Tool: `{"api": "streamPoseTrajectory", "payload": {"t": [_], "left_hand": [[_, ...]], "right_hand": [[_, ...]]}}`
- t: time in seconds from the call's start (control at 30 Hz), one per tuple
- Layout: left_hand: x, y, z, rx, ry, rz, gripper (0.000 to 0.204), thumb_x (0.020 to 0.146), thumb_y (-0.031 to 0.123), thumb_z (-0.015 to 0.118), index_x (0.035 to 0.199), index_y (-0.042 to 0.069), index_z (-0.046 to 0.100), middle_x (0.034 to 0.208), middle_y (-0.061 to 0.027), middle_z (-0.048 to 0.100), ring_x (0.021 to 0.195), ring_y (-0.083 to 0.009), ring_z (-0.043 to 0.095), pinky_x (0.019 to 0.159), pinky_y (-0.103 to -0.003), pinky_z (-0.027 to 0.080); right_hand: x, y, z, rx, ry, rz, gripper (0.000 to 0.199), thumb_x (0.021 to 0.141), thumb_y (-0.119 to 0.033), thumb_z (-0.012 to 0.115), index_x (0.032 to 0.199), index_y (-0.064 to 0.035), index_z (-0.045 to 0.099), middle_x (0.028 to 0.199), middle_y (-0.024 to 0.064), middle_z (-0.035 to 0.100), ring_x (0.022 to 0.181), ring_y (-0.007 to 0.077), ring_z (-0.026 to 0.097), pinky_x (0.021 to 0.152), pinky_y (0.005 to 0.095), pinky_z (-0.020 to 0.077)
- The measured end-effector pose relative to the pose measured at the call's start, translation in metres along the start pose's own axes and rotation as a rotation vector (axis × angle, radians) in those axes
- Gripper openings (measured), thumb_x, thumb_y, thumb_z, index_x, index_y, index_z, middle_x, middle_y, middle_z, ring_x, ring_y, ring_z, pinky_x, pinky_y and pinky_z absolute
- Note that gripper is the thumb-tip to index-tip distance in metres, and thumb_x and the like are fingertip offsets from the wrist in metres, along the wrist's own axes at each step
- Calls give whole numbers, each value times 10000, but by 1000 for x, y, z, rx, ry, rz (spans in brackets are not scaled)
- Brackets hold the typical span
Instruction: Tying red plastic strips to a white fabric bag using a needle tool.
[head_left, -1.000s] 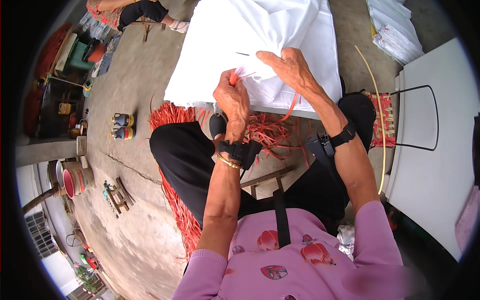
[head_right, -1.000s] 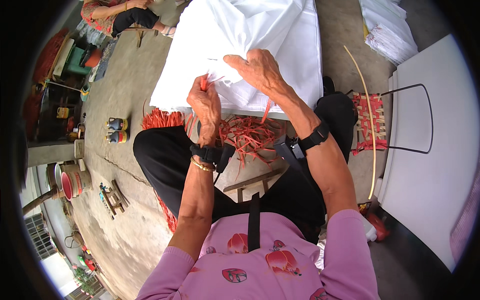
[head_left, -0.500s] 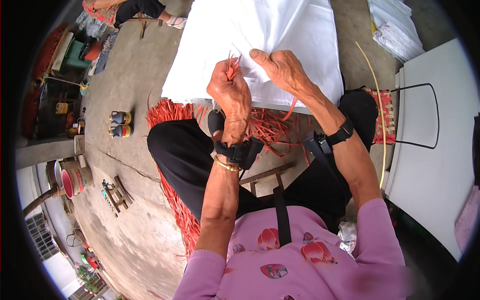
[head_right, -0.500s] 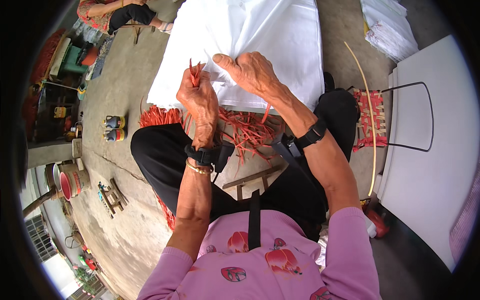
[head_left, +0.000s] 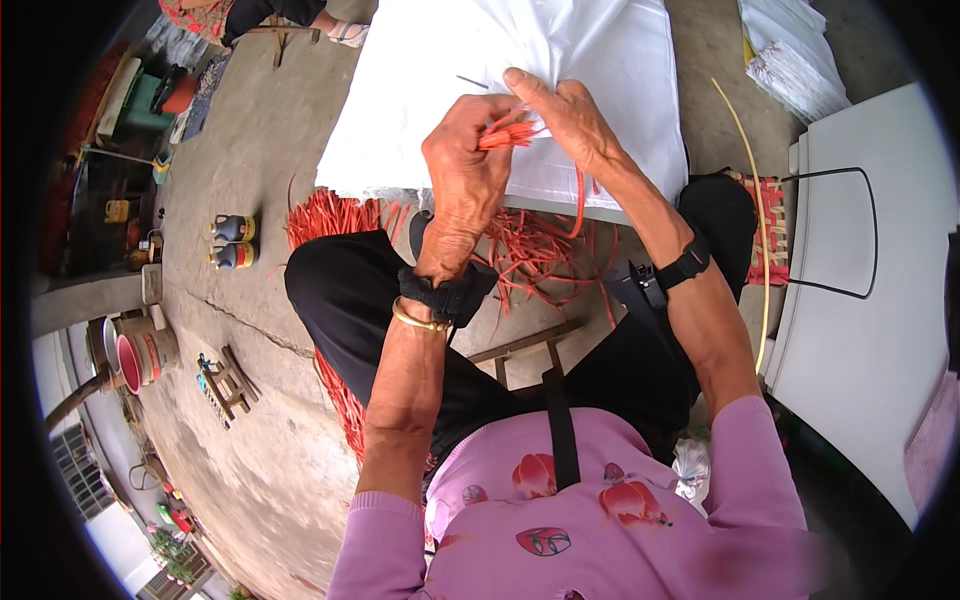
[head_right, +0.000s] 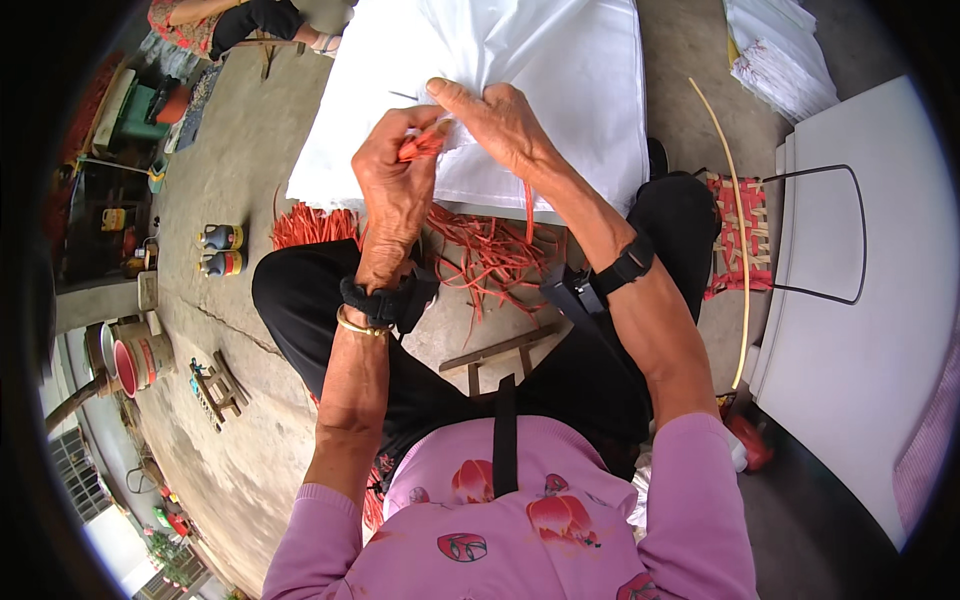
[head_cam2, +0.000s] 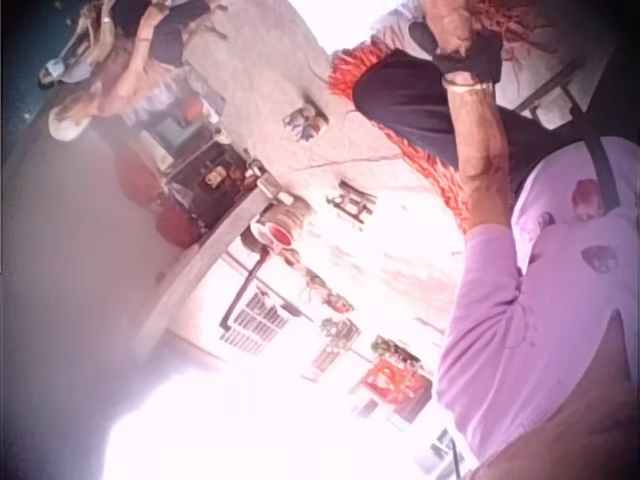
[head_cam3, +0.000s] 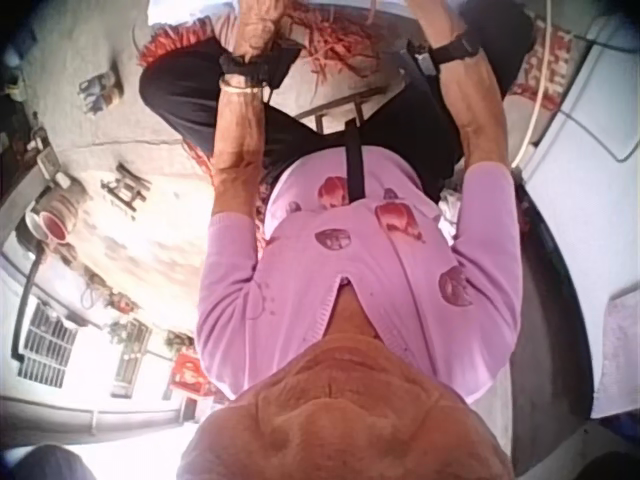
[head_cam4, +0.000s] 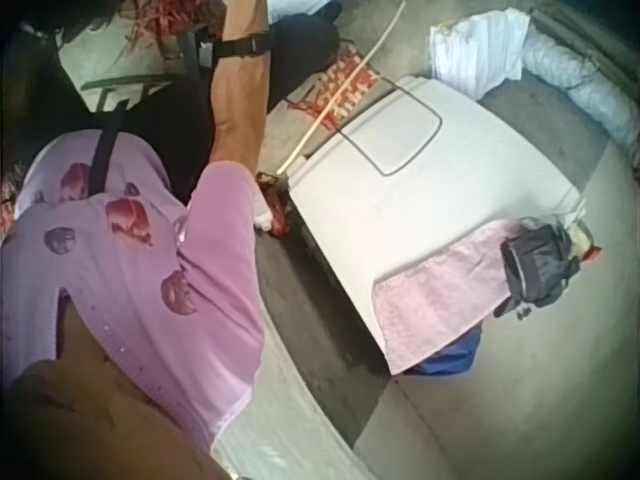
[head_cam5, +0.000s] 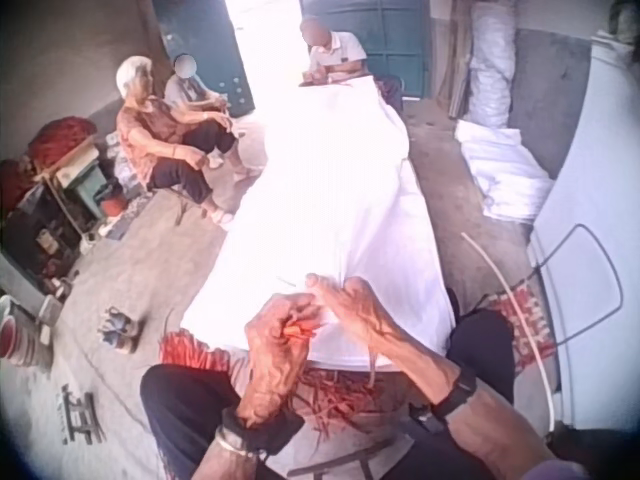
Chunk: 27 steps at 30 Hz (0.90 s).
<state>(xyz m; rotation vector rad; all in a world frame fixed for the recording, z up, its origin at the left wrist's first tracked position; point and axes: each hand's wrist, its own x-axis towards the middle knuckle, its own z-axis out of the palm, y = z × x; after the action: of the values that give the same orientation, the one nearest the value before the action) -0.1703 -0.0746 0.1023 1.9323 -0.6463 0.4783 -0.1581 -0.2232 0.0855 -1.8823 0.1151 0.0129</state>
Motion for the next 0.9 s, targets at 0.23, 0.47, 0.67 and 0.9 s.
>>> {"api": "streamPoseTrajectory", "payload": {"t": [0.23,0.47,0.67,0.9], "left_hand": [[-27,-7,7,-168,211,-397,415,793,140,678,1148,5,511,1019,-99,564,912,-182,550,807,-284,458],[-9,-34,21,-130,314,-493,212,782,57,613,982,-2,577,844,-50,590,737,-122,522,666,-270,440],[-14,-53,35,-586,314,-754,145,806,68,549,944,25,545,603,11,473,443,-66,364,411,-236,296],[-1,-42,35,-865,514,-1013,114,798,43,540,904,21,504,553,25,377,390,-63,268,369,-244,208]], "right_hand": [[-4,-10,-10,257,-19,89,571,688,-554,631,870,-13,615,716,36,543,588,104,394,515,262,284],[1,7,-13,135,-137,234,645,682,-582,617,968,-4,618,697,33,523,597,121,397,507,278,295],[-1,0,-12,144,-106,226,641,701,-561,614,1003,4,606,933,123,565,924,237,497,782,432,385],[-8,-2,-2,232,-66,239,620,708,-513,647,983,38,571,965,125,562,983,225,477,819,443,354]]}}
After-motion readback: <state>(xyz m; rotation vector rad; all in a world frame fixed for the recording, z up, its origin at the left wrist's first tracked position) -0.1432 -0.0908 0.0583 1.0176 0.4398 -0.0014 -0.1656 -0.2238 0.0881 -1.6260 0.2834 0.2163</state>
